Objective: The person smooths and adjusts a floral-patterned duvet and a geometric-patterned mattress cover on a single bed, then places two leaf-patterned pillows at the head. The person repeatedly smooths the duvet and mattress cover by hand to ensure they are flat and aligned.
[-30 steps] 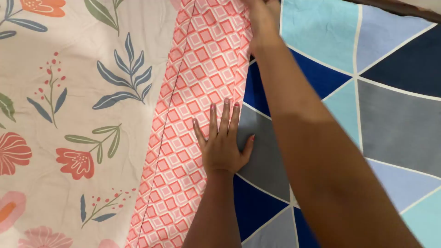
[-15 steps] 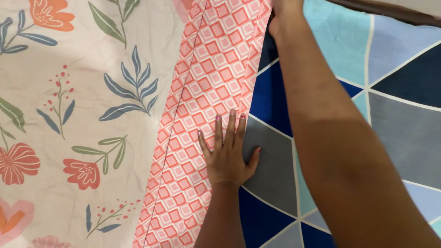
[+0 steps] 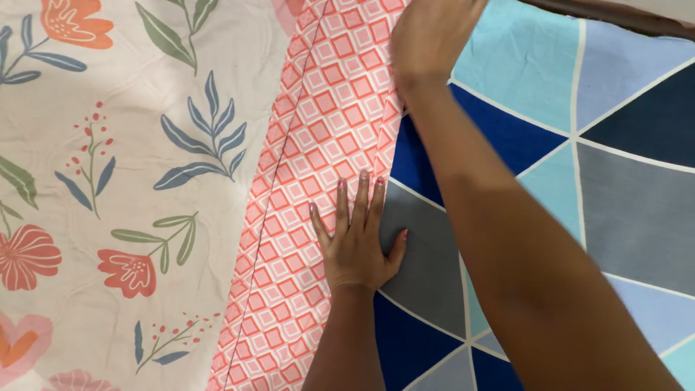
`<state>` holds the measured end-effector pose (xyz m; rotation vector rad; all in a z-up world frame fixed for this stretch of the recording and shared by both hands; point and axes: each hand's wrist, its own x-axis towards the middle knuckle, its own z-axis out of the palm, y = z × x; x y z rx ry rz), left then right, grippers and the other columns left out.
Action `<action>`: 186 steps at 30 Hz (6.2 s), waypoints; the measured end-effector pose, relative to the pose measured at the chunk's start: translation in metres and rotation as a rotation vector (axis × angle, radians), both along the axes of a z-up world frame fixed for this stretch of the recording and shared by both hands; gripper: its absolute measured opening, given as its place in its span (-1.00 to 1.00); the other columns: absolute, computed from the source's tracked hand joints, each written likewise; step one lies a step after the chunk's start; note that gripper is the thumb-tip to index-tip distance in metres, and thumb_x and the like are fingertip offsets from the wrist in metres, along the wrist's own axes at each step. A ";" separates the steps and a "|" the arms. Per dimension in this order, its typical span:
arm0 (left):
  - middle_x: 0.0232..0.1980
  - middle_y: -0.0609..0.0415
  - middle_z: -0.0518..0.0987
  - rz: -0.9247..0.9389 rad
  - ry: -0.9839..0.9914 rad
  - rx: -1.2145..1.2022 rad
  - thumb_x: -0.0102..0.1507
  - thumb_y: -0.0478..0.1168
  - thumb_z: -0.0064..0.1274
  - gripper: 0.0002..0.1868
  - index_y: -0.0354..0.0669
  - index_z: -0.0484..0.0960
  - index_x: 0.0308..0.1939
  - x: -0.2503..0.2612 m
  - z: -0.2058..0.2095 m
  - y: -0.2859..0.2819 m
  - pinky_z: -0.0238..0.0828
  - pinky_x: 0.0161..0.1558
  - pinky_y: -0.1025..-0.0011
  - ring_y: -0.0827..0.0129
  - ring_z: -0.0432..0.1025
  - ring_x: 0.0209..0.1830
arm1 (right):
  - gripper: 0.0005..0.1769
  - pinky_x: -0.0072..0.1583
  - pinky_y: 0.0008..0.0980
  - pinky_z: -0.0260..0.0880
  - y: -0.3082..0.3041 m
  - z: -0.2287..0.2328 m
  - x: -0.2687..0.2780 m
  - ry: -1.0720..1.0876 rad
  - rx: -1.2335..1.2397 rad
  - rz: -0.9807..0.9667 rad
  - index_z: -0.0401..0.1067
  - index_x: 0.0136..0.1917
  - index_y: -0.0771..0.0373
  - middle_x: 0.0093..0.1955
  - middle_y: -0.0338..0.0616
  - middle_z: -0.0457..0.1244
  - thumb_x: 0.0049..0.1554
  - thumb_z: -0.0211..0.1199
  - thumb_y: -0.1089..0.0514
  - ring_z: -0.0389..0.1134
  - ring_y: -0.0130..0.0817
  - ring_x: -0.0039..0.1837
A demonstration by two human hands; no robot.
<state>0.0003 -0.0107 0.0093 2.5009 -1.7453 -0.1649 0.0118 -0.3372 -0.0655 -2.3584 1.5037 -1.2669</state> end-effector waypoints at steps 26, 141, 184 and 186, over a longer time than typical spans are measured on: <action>0.67 -0.13 0.05 -0.242 -0.128 -0.012 0.46 0.01 -0.26 -0.34 -0.11 0.15 0.62 -0.042 -0.067 0.202 -0.39 0.53 -0.31 -0.03 -0.13 0.66 | -0.28 0.55 0.41 -0.45 0.497 0.082 -0.071 0.668 0.438 0.404 0.06 0.62 -0.17 0.70 -0.07 -0.21 0.22 -0.03 -0.20 -0.34 0.17 0.69; -0.25 0.00 0.66 0.010 0.013 0.304 0.27 -0.32 -0.05 -0.92 -0.11 0.57 -0.25 -0.066 0.011 0.596 0.57 -0.25 0.26 0.20 0.63 -0.22 | -0.78 -0.29 -0.35 0.44 0.814 0.104 -0.149 -0.223 1.251 0.130 0.48 -0.09 0.37 -0.38 0.03 0.36 0.15 0.33 0.13 0.48 -0.33 -0.36; 0.56 -0.06 0.25 -1.046 0.221 -0.698 0.17 -0.31 -0.08 -0.22 -0.22 0.21 0.52 -0.307 0.558 0.583 -0.34 0.53 -0.13 0.10 -0.05 0.64 | -0.24 0.56 0.18 -0.44 0.941 0.646 -0.454 0.453 0.043 -0.396 0.19 0.51 0.32 0.66 -0.03 -0.07 0.06 0.21 0.11 -0.30 -0.05 0.70; 0.56 -0.06 0.25 -1.067 0.234 -0.684 0.17 -0.31 -0.08 -0.22 -0.22 0.21 0.52 -0.323 0.556 0.588 -0.35 0.53 -0.13 0.10 -0.05 0.64 | -0.24 0.55 0.19 -0.44 0.948 0.644 -0.470 0.450 0.052 -0.412 0.19 0.51 0.31 0.66 -0.03 -0.08 0.06 0.21 0.10 -0.30 -0.04 0.70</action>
